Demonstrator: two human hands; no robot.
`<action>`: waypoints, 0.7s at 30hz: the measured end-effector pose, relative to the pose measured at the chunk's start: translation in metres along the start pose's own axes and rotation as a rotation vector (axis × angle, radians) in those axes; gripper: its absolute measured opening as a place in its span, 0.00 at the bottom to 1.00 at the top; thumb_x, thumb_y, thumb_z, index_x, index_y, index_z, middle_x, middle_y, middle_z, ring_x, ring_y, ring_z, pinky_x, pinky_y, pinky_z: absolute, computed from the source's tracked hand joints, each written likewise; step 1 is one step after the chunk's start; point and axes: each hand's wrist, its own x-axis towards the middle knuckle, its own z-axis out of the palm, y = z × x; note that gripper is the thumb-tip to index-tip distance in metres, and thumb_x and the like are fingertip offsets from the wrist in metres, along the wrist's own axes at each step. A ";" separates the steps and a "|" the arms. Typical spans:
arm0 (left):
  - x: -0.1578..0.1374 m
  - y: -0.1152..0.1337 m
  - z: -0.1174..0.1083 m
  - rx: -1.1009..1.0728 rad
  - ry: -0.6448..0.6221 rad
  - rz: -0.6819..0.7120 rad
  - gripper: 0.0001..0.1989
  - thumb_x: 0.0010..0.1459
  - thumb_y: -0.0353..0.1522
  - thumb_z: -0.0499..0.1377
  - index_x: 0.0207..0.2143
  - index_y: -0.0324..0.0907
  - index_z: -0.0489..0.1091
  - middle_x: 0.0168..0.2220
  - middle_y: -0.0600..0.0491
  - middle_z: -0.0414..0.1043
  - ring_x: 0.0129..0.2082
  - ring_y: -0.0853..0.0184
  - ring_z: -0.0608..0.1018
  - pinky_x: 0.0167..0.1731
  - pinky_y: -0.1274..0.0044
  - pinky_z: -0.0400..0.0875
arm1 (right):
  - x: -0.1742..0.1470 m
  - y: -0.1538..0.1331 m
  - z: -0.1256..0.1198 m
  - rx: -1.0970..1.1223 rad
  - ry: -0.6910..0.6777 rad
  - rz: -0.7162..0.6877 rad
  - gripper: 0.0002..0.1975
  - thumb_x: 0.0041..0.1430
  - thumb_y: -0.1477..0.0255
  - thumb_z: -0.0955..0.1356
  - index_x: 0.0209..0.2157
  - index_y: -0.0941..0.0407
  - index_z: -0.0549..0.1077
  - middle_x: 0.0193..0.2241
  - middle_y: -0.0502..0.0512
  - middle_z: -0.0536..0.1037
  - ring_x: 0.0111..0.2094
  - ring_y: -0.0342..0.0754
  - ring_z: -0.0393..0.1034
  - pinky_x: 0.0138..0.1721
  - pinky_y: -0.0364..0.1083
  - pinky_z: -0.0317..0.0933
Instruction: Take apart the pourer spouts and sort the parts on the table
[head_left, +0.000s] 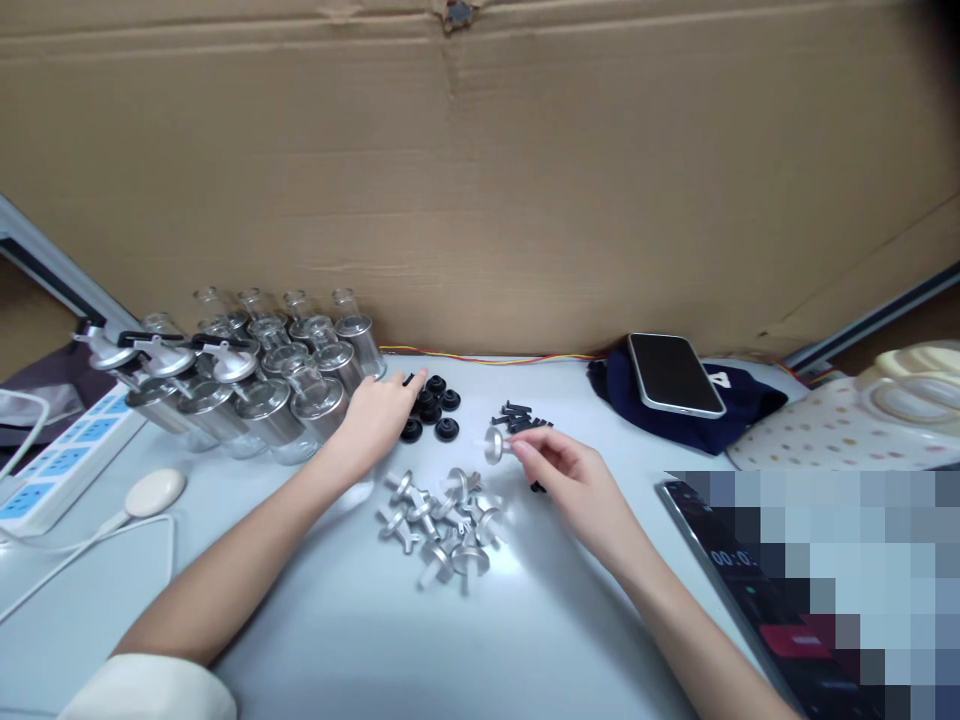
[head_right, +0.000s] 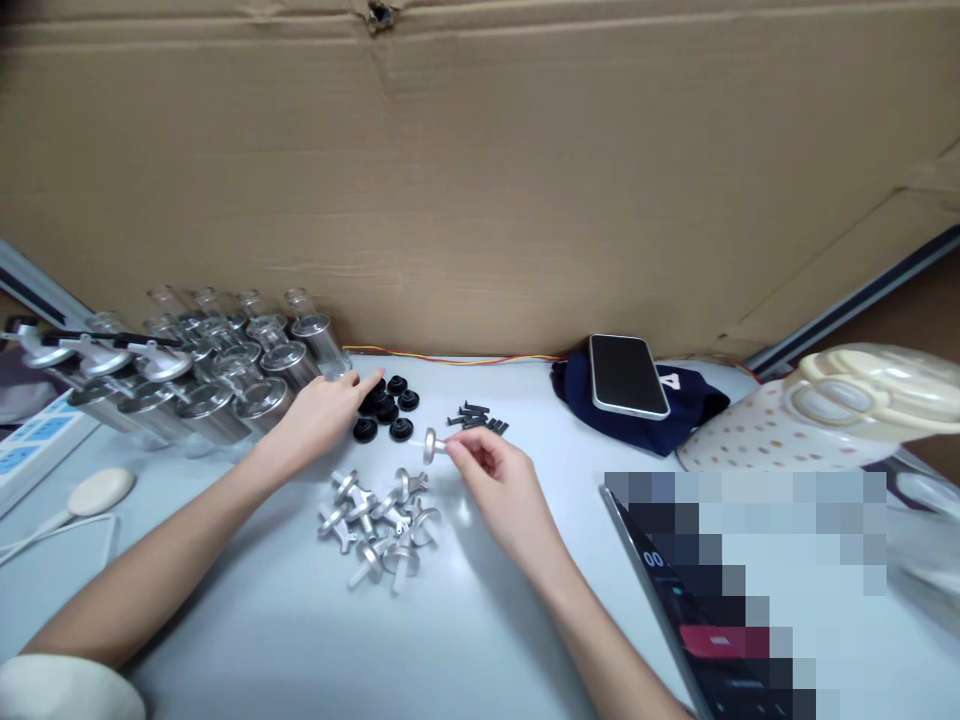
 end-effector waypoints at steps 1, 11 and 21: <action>-0.002 -0.001 -0.003 -0.003 -0.001 -0.011 0.31 0.54 0.15 0.42 0.61 0.34 0.51 0.41 0.43 0.69 0.34 0.60 0.77 0.33 0.71 0.66 | 0.000 0.001 0.001 -0.047 -0.022 -0.017 0.12 0.54 0.62 0.64 0.30 0.56 0.72 0.25 0.51 0.72 0.27 0.45 0.63 0.31 0.45 0.56; -0.027 0.000 -0.031 -0.551 -0.355 0.232 0.18 0.66 0.40 0.37 0.42 0.42 0.61 0.39 0.49 0.66 0.33 0.65 0.72 0.35 0.74 0.66 | -0.005 0.003 0.010 -0.344 -0.267 -0.152 0.08 0.59 0.70 0.64 0.33 0.55 0.74 0.27 0.51 0.76 0.28 0.45 0.66 0.32 0.43 0.59; -0.024 0.007 -0.019 -0.683 -0.515 0.346 0.26 0.64 0.47 0.34 0.50 0.43 0.60 0.45 0.47 0.66 0.42 0.61 0.71 0.45 0.72 0.62 | -0.007 0.008 0.008 -0.440 -0.295 -0.140 0.12 0.62 0.69 0.60 0.45 0.55 0.69 0.40 0.56 0.74 0.35 0.47 0.69 0.38 0.46 0.62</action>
